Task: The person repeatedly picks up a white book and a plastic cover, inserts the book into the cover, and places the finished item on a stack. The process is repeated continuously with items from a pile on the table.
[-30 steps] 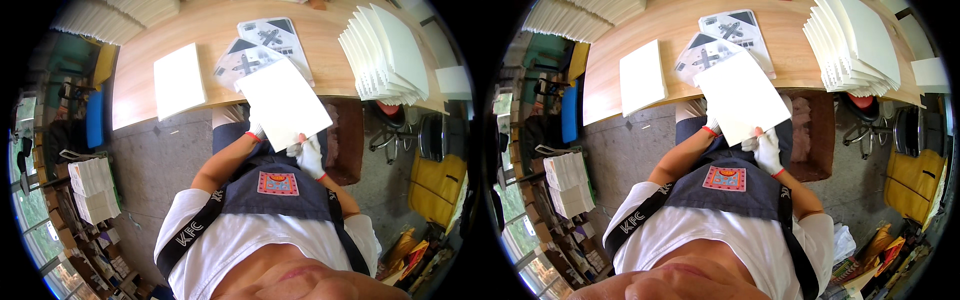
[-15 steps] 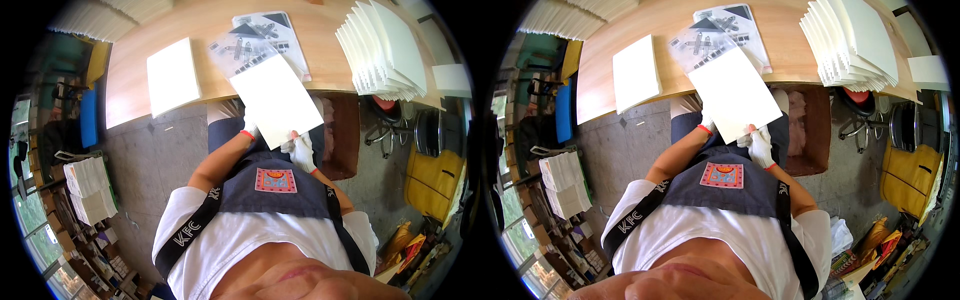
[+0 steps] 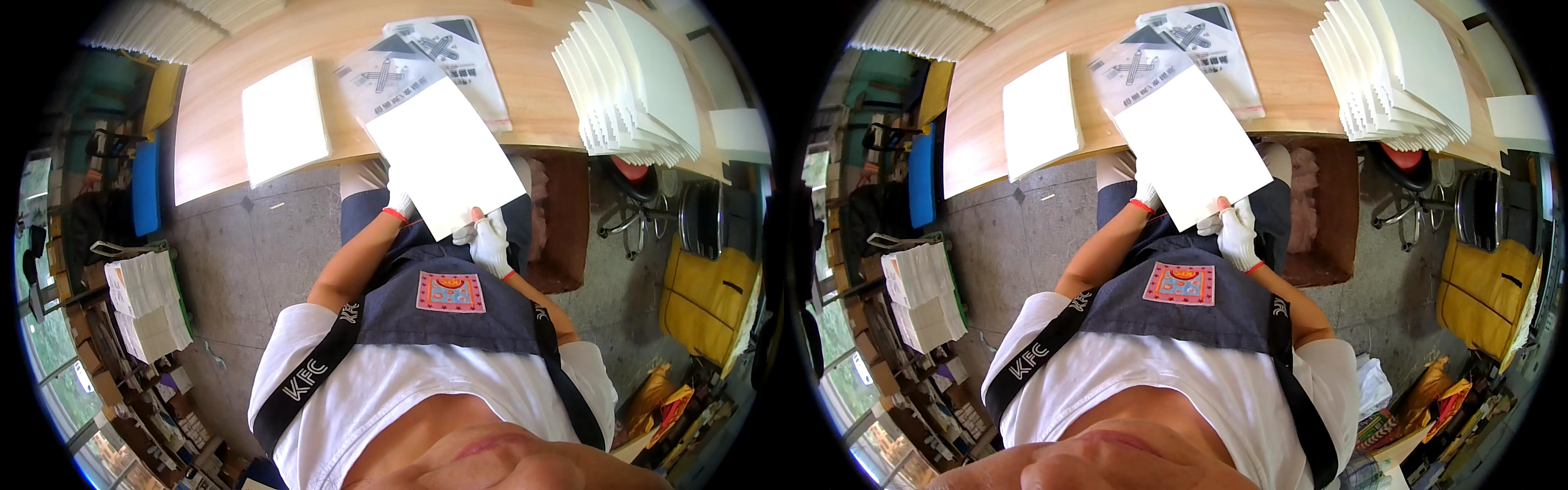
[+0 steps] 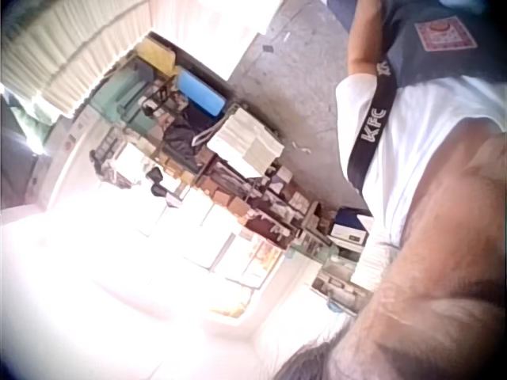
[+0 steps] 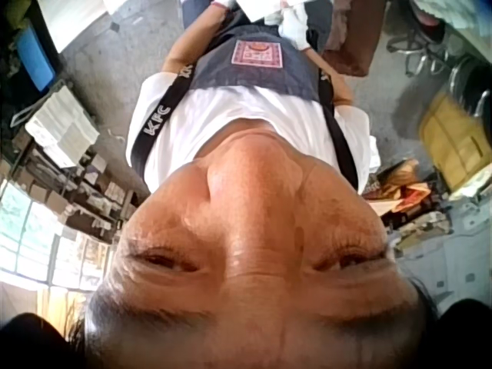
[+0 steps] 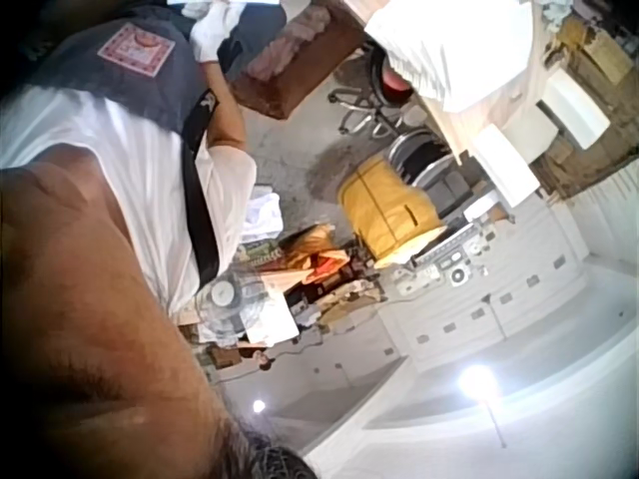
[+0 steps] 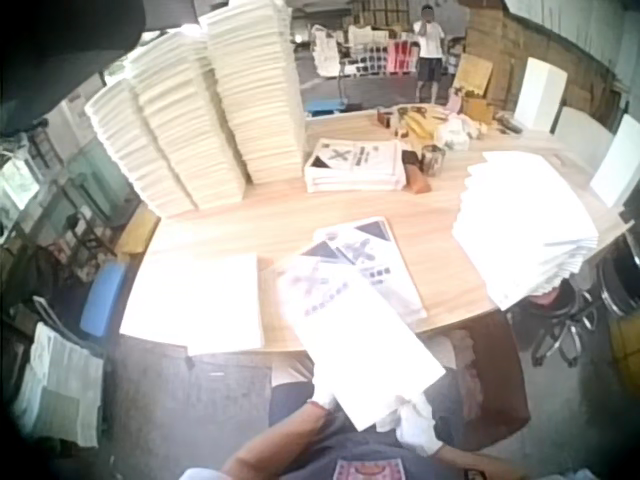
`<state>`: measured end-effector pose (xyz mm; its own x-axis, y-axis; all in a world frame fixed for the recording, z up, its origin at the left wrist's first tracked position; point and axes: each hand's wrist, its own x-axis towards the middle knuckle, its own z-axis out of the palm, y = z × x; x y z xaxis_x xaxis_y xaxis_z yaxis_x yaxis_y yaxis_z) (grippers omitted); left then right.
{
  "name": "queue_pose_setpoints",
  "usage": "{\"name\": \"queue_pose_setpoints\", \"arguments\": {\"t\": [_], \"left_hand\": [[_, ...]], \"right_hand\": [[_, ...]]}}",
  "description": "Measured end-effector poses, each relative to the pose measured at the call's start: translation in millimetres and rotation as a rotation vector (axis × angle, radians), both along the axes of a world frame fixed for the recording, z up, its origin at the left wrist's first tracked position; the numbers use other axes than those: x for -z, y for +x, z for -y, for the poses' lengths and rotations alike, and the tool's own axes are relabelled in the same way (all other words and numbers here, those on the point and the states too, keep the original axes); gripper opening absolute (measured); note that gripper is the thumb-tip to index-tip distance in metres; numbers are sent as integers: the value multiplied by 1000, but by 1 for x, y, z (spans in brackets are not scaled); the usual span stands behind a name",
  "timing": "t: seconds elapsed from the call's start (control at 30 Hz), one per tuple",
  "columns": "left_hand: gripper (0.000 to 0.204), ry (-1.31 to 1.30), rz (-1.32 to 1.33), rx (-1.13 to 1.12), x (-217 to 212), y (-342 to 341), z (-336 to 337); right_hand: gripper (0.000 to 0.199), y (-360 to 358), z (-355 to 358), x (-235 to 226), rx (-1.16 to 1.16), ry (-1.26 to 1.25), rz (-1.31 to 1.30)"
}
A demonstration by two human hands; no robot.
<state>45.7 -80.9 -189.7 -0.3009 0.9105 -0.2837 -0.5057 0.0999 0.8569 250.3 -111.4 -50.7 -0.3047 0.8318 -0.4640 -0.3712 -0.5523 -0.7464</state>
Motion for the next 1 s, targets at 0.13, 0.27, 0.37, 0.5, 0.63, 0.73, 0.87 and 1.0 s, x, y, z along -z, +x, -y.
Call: {"name": "queue_pose_setpoints", "arguments": {"t": [0.13,0.27,0.37,0.5,0.63,0.73,0.87,1.0], "left_hand": [[41,-37,703,-198,-26,1,-6],[39,-64,569,-25,-24,27,7],[34,37,194,143,-6,37,22],[26,-192,-594,87,-13,39,33],[28,-169,-216,152,-53,43,17],[27,-311,76,220,-67,34,12],[29,-374,174,159,-95,12,24],[27,-327,3,66,-97,-14,35]], "right_hand": [[24,10,0,-2,-9,-102,-11],[24,-1,-5,-9,-15,6,36],[26,-12,-9,-2,-16,-19,-97],[27,-27,-27,31,89,-358,-124],[25,-46,-64,38,178,-338,-626],[28,-48,-87,48,68,-350,-632],[35,-21,-84,27,-365,-83,-4],[19,-40,-77,-17,-596,314,485]]}}
